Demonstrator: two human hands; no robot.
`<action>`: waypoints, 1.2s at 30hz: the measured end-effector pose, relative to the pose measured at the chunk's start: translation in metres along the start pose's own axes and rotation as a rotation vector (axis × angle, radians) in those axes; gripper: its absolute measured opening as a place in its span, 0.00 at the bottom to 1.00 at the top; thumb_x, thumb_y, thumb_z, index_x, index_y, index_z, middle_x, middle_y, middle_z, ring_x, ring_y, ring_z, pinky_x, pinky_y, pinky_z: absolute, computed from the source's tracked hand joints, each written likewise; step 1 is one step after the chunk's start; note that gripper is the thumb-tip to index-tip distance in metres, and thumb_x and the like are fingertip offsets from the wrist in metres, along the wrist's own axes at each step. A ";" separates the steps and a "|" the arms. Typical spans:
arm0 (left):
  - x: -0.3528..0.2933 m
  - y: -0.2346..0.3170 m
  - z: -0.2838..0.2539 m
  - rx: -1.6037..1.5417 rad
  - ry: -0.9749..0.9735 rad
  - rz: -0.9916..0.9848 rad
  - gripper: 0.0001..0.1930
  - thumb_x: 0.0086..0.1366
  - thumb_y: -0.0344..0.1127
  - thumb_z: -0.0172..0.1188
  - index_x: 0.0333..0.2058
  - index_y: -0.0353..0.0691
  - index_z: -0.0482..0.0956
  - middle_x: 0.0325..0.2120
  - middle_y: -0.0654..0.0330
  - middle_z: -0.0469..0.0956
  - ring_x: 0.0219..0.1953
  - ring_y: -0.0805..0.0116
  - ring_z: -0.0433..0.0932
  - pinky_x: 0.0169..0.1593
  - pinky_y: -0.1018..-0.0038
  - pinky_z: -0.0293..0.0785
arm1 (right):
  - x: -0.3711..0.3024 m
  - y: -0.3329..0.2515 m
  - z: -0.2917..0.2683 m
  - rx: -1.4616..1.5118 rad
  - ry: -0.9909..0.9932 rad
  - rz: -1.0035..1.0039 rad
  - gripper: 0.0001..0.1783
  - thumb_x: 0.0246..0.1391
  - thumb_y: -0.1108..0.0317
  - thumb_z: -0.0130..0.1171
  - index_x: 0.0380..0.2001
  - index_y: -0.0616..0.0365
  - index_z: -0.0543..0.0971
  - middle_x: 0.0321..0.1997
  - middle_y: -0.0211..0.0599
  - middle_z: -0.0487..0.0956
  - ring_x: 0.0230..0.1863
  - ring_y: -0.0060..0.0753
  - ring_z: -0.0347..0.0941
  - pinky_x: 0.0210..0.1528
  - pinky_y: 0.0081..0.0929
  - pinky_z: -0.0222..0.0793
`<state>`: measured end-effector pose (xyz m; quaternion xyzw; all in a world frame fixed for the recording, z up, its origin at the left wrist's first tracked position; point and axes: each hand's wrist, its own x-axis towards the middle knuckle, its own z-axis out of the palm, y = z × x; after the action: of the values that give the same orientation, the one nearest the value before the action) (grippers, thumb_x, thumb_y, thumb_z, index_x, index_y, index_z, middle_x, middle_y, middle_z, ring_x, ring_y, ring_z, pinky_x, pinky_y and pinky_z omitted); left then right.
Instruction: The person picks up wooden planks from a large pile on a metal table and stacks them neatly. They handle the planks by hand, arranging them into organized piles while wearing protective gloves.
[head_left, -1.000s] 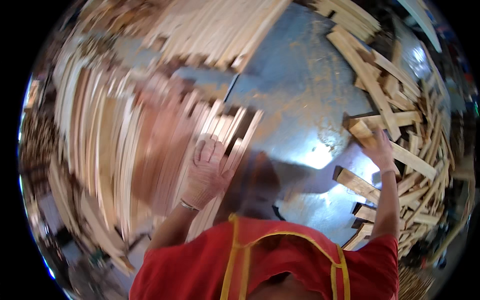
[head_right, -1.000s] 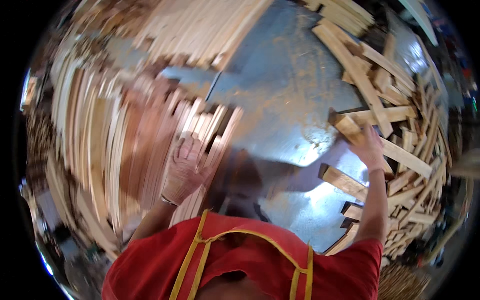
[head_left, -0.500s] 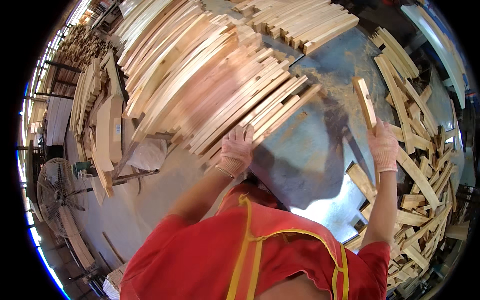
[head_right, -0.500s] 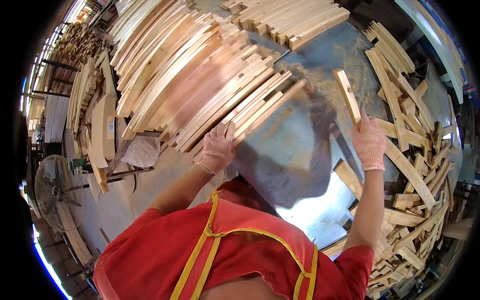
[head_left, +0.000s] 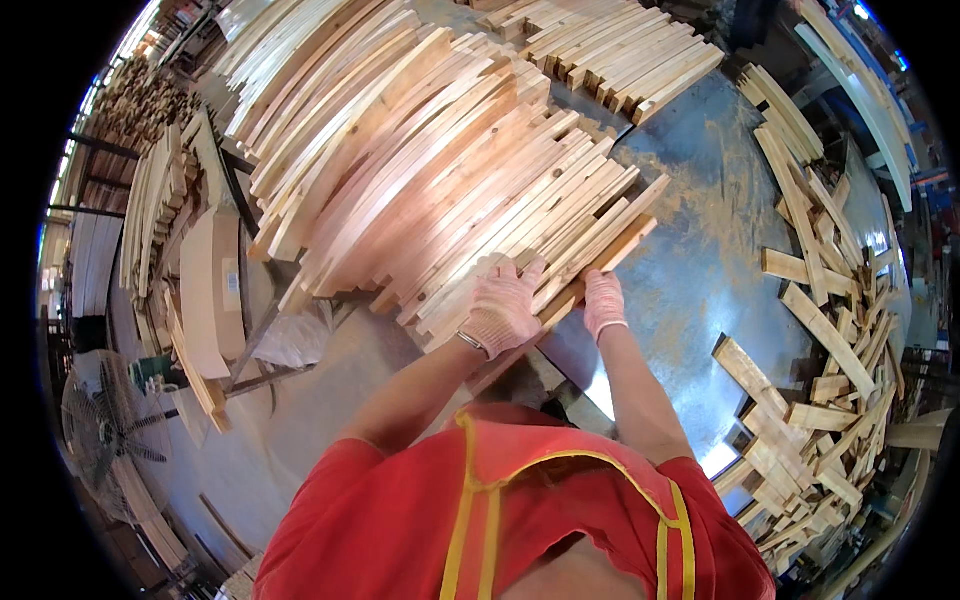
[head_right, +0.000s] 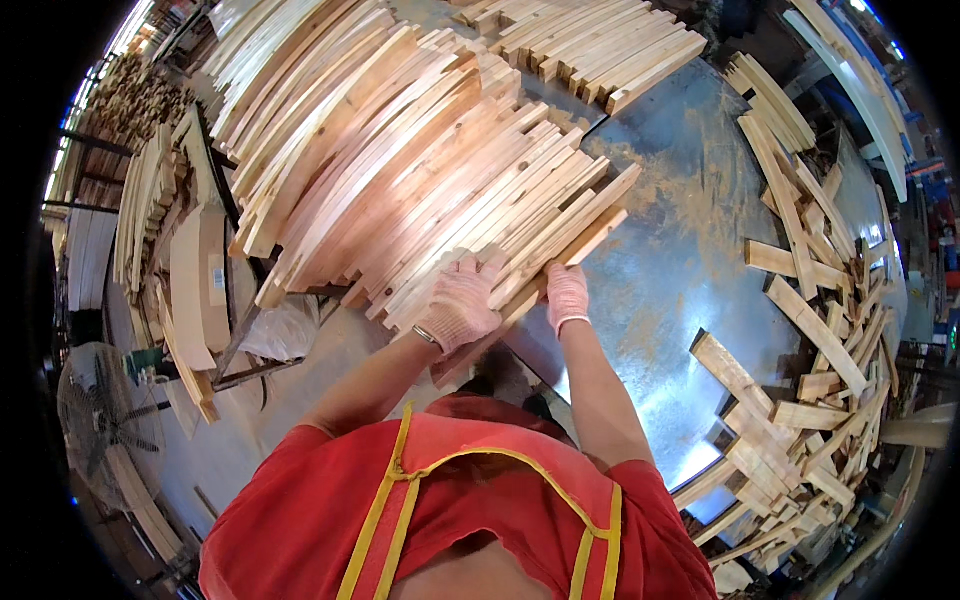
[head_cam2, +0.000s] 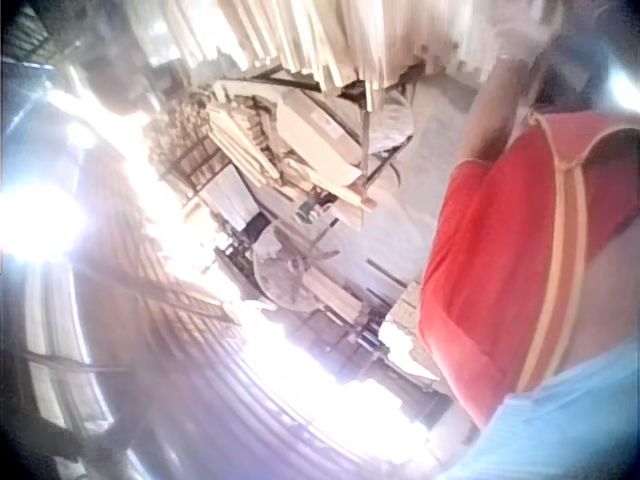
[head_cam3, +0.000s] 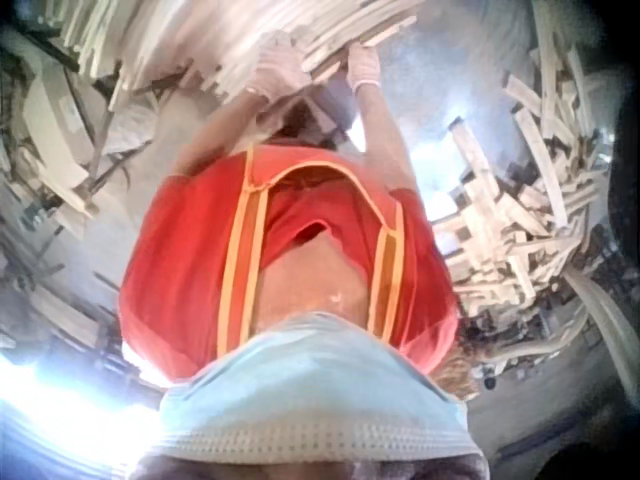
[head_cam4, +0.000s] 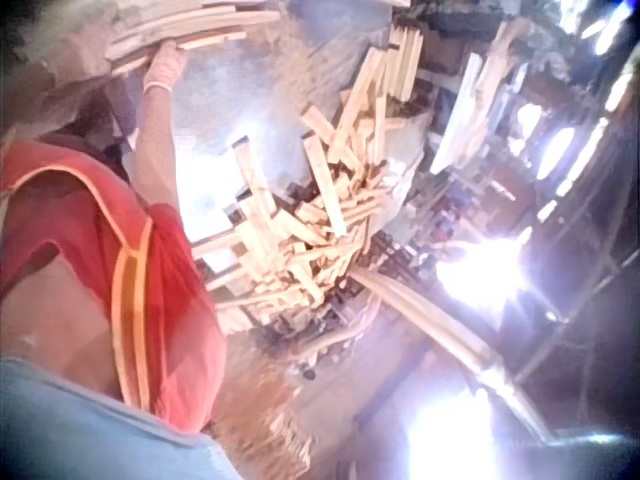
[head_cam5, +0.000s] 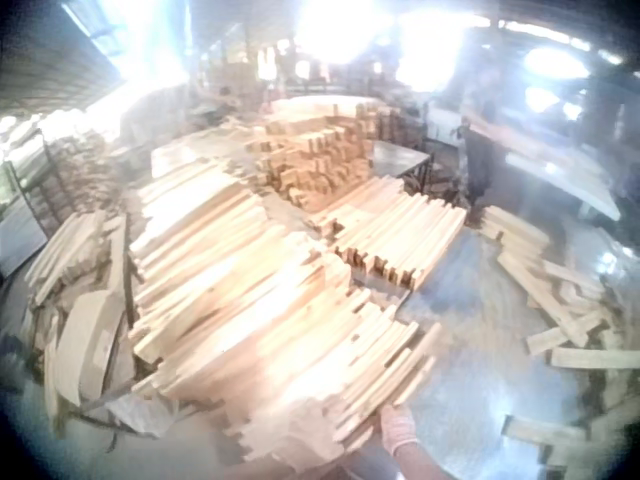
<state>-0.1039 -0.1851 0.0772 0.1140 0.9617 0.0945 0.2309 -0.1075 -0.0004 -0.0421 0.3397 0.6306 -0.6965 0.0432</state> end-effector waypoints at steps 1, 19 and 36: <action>0.003 -0.001 -0.016 -0.041 -0.102 0.007 0.50 0.55 0.49 0.74 0.75 0.51 0.60 0.60 0.45 0.72 0.64 0.46 0.72 0.65 0.59 0.71 | -0.005 -0.004 0.003 0.053 0.040 0.047 0.20 0.60 0.57 0.62 0.44 0.64 0.77 0.35 0.44 0.82 0.33 0.35 0.79 0.34 0.37 0.76; 0.001 -0.150 -0.056 0.155 0.499 0.143 0.33 0.61 0.44 0.68 0.64 0.41 0.73 0.61 0.49 0.73 0.64 0.46 0.72 0.64 0.50 0.71 | -0.009 -0.073 0.168 0.052 -0.570 0.100 0.40 0.57 0.67 0.67 0.70 0.67 0.65 0.34 0.33 0.77 0.28 0.26 0.71 0.30 0.26 0.73; 0.026 0.175 0.062 0.288 0.133 0.890 0.44 0.56 0.47 0.72 0.70 0.41 0.67 0.68 0.48 0.68 0.72 0.43 0.63 0.73 0.51 0.61 | -0.218 0.080 -0.513 0.013 1.304 -0.112 0.39 0.57 0.52 0.63 0.66 0.66 0.74 0.63 0.64 0.78 0.67 0.60 0.73 0.71 0.40 0.66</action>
<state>-0.0666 -0.0032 0.0533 0.5398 0.8353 0.0569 0.0875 0.3135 0.3688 0.0184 0.6593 0.5399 -0.3527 -0.3865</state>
